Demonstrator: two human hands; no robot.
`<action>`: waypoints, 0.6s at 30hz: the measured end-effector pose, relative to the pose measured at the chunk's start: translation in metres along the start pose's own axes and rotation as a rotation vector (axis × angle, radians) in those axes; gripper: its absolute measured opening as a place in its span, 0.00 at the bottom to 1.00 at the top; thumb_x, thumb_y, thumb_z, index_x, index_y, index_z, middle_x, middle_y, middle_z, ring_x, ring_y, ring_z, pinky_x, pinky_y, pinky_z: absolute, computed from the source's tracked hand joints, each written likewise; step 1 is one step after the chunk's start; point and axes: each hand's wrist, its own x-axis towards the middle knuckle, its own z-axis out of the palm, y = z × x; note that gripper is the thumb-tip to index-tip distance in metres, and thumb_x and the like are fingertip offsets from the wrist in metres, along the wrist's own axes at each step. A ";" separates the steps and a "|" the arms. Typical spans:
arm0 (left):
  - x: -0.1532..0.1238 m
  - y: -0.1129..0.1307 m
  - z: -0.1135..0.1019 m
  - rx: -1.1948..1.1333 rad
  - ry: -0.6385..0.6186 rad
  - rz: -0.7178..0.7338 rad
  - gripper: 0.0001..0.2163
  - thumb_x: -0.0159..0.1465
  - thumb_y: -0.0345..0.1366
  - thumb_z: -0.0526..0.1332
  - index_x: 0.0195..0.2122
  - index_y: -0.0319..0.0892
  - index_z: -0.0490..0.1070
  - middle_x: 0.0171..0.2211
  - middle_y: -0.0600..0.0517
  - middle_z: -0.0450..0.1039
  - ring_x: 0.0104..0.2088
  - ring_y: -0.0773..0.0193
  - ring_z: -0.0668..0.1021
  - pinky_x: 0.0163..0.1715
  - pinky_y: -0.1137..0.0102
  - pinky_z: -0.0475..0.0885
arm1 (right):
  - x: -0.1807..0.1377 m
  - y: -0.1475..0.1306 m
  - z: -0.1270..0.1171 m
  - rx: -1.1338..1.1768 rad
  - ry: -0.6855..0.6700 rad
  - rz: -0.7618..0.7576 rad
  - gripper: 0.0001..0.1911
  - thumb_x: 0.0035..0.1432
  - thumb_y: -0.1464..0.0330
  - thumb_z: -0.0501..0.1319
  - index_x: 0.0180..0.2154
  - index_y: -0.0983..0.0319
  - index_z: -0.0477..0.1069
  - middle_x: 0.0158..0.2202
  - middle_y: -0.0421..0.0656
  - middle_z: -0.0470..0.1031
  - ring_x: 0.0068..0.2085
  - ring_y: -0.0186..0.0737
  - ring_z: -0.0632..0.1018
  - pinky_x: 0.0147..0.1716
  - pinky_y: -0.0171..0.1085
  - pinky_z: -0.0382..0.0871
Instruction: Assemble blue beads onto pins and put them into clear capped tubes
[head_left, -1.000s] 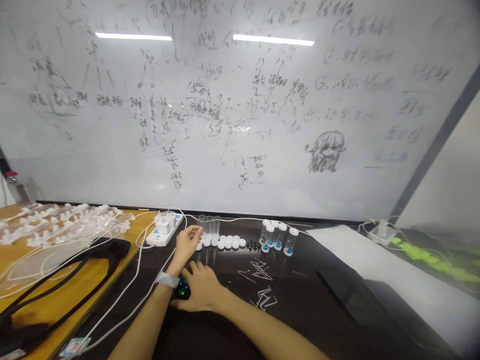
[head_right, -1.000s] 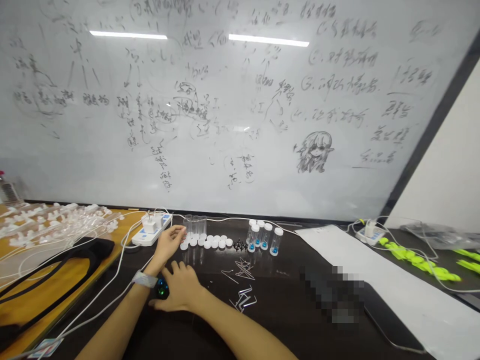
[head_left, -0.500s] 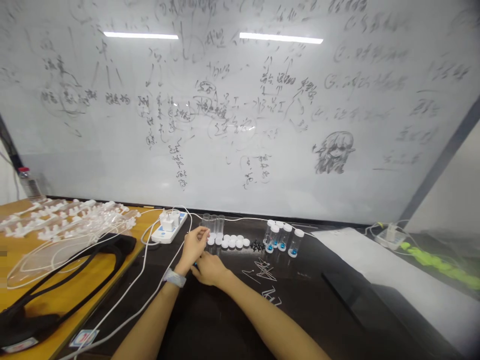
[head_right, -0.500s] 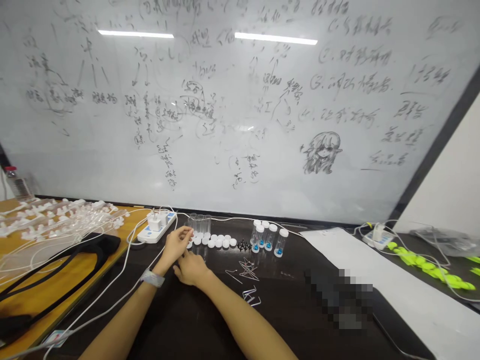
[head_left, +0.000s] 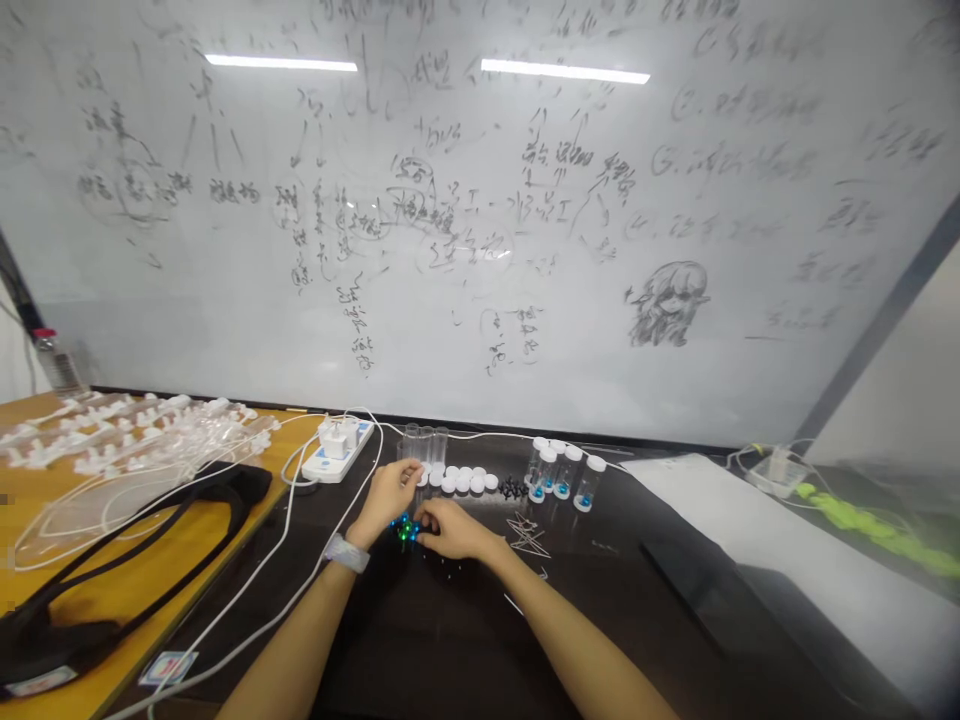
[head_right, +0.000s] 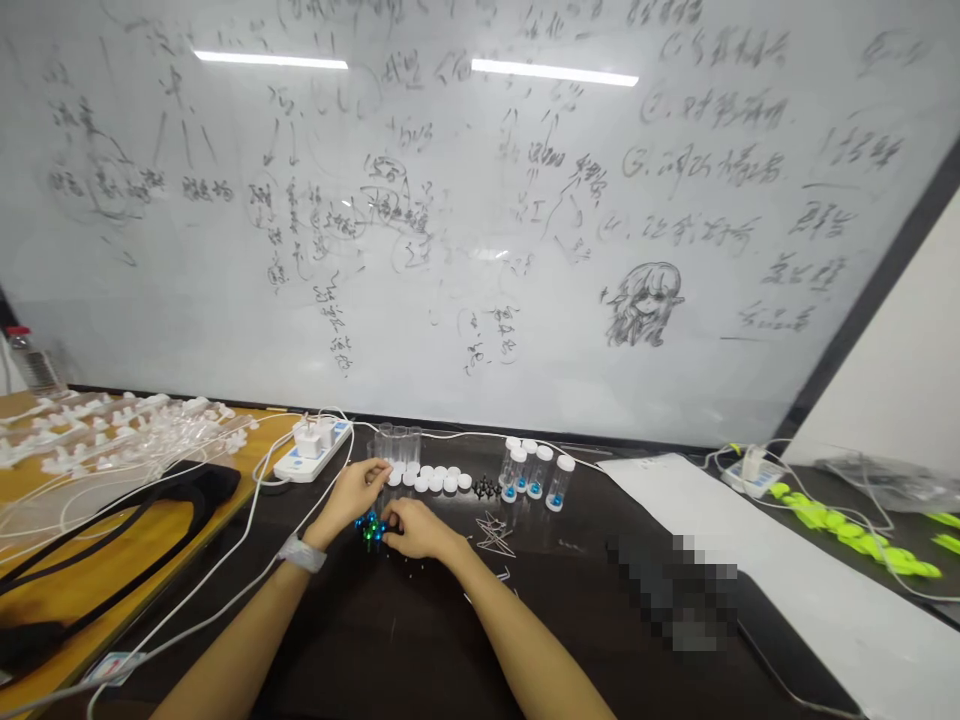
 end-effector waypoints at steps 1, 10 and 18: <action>-0.001 0.000 0.000 0.003 -0.002 0.009 0.08 0.62 0.37 0.59 0.33 0.43 0.77 0.31 0.50 0.81 0.30 0.60 0.80 0.34 0.70 0.72 | 0.001 -0.001 0.003 0.004 0.014 -0.002 0.12 0.51 0.74 0.66 0.39 0.62 0.72 0.31 0.39 0.73 0.31 0.35 0.73 0.31 0.31 0.66; -0.006 0.003 0.028 -0.500 -0.123 -0.268 0.18 0.57 0.51 0.65 0.37 0.39 0.78 0.35 0.45 0.80 0.35 0.55 0.81 0.34 0.65 0.76 | -0.020 0.017 -0.029 0.379 0.236 0.181 0.09 0.56 0.67 0.64 0.39 0.63 0.74 0.28 0.39 0.74 0.29 0.35 0.73 0.29 0.33 0.67; -0.032 0.035 0.048 -1.082 -0.494 -0.550 0.15 0.53 0.40 0.74 0.38 0.34 0.80 0.39 0.42 0.81 0.43 0.59 0.80 0.53 0.65 0.71 | -0.056 0.019 -0.061 0.405 0.274 0.044 0.13 0.59 0.59 0.65 0.43 0.58 0.77 0.42 0.44 0.74 0.41 0.41 0.74 0.40 0.37 0.68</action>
